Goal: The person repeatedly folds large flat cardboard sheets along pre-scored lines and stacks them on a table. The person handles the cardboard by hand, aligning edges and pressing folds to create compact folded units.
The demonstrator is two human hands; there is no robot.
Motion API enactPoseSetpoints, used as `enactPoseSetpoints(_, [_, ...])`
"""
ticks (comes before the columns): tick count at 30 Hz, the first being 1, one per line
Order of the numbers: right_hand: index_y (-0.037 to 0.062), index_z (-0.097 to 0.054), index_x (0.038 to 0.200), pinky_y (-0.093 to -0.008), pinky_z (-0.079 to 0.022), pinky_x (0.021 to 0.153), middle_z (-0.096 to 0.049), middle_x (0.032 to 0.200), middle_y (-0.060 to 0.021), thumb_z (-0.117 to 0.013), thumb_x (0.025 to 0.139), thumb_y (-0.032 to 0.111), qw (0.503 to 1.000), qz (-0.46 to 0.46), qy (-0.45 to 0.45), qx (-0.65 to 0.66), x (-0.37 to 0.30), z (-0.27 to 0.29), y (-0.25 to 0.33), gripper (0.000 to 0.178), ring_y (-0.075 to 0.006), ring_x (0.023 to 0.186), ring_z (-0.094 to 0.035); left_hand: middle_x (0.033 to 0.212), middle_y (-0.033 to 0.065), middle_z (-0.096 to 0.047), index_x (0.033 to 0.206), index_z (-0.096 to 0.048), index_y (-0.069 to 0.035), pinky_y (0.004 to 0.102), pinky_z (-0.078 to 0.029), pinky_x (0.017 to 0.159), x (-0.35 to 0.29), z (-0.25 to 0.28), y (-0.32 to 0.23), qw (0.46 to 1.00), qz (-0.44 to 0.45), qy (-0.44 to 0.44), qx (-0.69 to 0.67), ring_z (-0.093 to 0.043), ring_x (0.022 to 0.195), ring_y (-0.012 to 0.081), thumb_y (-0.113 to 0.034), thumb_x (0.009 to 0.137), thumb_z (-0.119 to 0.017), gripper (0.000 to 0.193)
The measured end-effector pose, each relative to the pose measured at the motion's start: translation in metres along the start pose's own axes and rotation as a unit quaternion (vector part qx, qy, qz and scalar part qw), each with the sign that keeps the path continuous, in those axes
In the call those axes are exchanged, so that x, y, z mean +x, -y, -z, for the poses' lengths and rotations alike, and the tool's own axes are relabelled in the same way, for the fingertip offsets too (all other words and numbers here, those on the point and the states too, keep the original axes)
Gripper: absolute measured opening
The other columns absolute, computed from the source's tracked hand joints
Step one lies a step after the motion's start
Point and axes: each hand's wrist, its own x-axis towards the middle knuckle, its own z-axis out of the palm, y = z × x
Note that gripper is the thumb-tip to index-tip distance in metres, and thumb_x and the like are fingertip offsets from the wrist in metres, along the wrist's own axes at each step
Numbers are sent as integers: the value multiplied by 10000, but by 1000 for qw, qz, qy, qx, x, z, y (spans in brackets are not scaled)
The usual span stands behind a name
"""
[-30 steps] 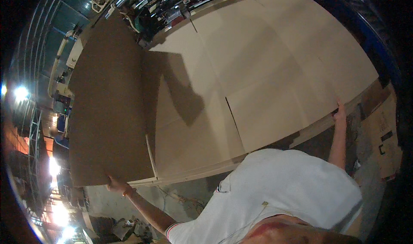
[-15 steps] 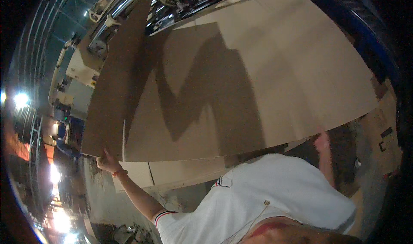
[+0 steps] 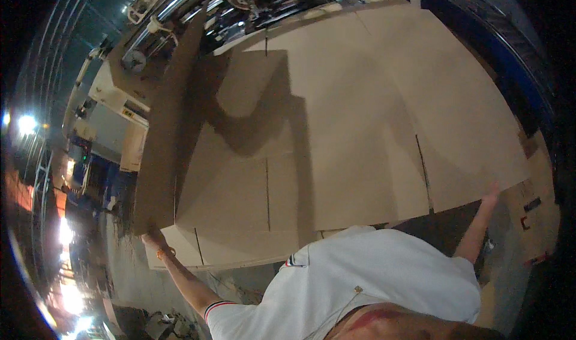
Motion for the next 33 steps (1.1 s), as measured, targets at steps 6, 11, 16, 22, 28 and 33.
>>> enactPoseSetpoints(6, [10, -457, 1328, -470, -407, 991, -475, 1348, -140, -478, 933, 275, 992, 99, 73, 23, -98, -123, 67, 476, -313, 1185, -481, 903, 119, -709, 969, -703, -18, 364, -498, 669, -8, 11, -48, 1000, -3, -7, 28, -663, 768, 246, -161, 805, -676, 219])
enactPoseSetpoints(11, [-22, -636, 1123, -285, -509, 823, -684, 1018, -100, -641, 871, 158, 878, 328, -35, -348, -312, -277, 90, 309, -191, 867, -653, 851, 152, -694, 934, -714, -31, 353, -500, 654, -16, -9, -88, 997, 52, 0, -52, -661, 712, 226, -125, 823, -652, 158])
enactPoseSetpoints(16, [-13, -697, 967, -285, -520, 719, -703, 947, -60, -688, 836, 112, 711, 594, 235, -294, -334, -344, 43, 181, -108, 792, -632, 873, 148, -655, 949, -706, -32, 360, -496, 629, -31, -16, -130, 990, -116, -13, -79, -633, 778, 296, -49, 743, -689, 207])
enactPoseSetpoints(22, [45, -679, 1063, -319, -527, 755, -688, 989, -132, -658, 748, -14, 444, 754, 351, -333, -316, -373, 21, 321, -244, 826, -667, 988, 114, -645, 1113, -681, -91, 395, -500, 798, -74, -23, -215, 965, -183, 48, -180, -617, 930, 291, 26, 675, -631, 456])
enactPoseSetpoints(28, [96, -559, 1270, -378, -482, 903, -561, 1275, -147, -546, 708, -46, 395, 597, 511, -476, -307, -322, -54, 581, -306, 1131, -572, 1326, 93, -526, 1262, -560, -157, 442, -364, 1059, -178, -88, -271, 883, -295, 239, -275, -495, 1235, 264, -16, 785, -609, 500])
enactPoseSetpoints(33, [213, -483, 1351, -470, -450, 927, -440, 1393, -183, -596, 709, 50, 296, 552, 561, -542, -335, -250, -148, 672, -393, 1186, -512, 1351, 93, -504, 1250, -563, -177, 477, -361, 1041, -264, -113, -264, 838, -347, 374, -194, -495, 1233, 261, -144, 846, -567, 405])
